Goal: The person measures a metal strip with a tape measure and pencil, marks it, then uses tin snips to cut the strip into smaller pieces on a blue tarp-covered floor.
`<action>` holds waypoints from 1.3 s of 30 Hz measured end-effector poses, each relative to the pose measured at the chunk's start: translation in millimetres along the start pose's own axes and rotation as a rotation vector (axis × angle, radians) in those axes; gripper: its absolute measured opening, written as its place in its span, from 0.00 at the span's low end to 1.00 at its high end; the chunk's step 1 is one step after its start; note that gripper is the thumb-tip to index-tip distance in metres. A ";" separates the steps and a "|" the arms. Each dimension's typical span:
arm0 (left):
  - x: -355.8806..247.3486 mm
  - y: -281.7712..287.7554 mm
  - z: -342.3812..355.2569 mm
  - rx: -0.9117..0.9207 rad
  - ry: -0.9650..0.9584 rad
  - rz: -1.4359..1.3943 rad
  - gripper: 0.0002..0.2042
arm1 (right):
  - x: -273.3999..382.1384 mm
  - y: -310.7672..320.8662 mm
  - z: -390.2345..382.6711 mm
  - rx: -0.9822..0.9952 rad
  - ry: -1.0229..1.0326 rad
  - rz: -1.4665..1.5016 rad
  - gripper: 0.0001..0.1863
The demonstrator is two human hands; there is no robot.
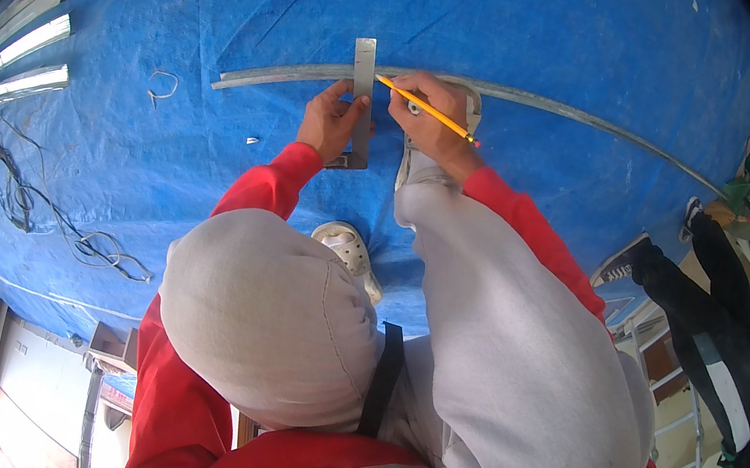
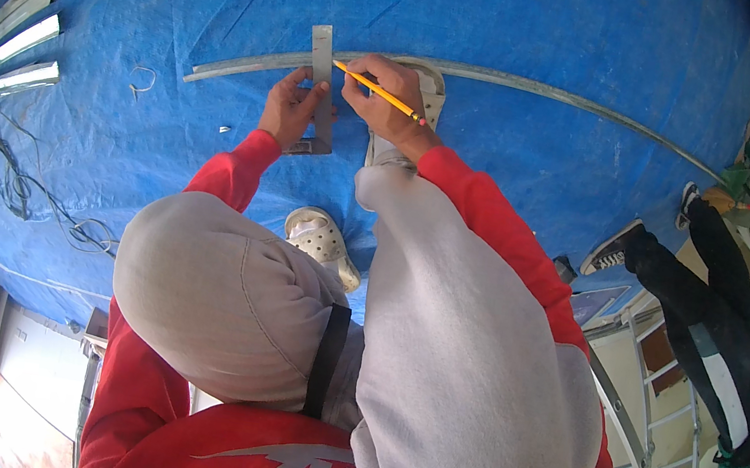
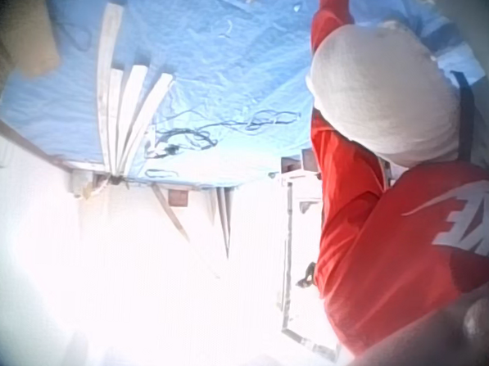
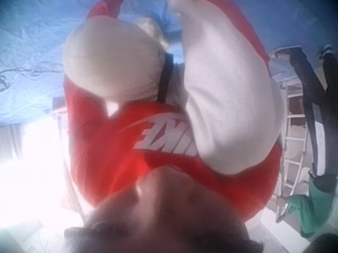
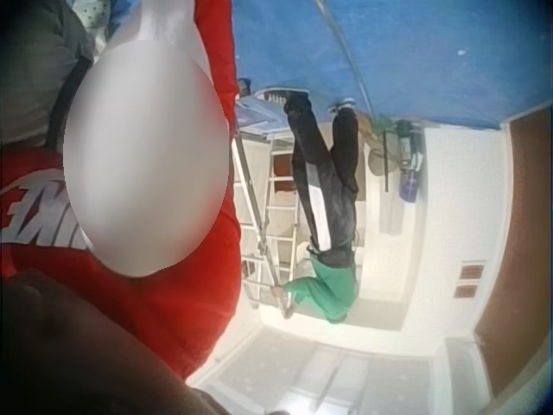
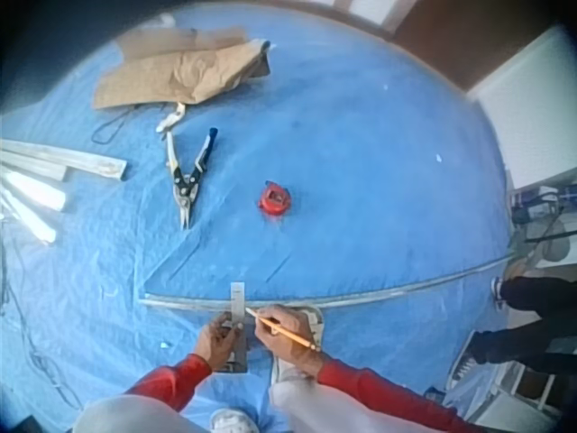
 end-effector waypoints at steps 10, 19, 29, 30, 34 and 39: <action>1.3 2.9 1.6 0.002 -0.035 -0.011 0.13 | -4.1 -2.6 1.0 0.121 -0.018 0.017 0.06; 13.8 75.1 -48.5 -0.206 -0.142 -0.162 0.15 | -8.4 -4.2 -2.1 0.266 -0.219 0.108 0.01; 34.5 157.3 -61.1 -0.311 -0.190 -0.123 0.14 | -44.6 111.0 21.1 0.147 -0.152 -0.498 0.09; 36.6 159.5 -58.7 -0.295 -0.170 -0.121 0.13 | -51.8 110.6 14.2 0.235 -0.121 -0.562 0.10; 38.3 161.5 -55.7 -0.275 -0.179 -0.159 0.12 | -88.6 99.7 -8.0 0.530 -0.199 -0.629 0.12; 33.8 161.8 -53.0 -0.274 -0.145 -0.112 0.12 | -112.6 95.8 12.4 0.574 -0.175 -0.692 0.13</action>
Point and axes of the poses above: each hand's wrist, its own z-axis towards the middle knuckle, its own y-axis out of the back of the hand, x = y × z, the point moved 7 cm from there along z, towards the middle knuckle, and after that the axes turned 13 degrees about -z, right-handed, at the moved point
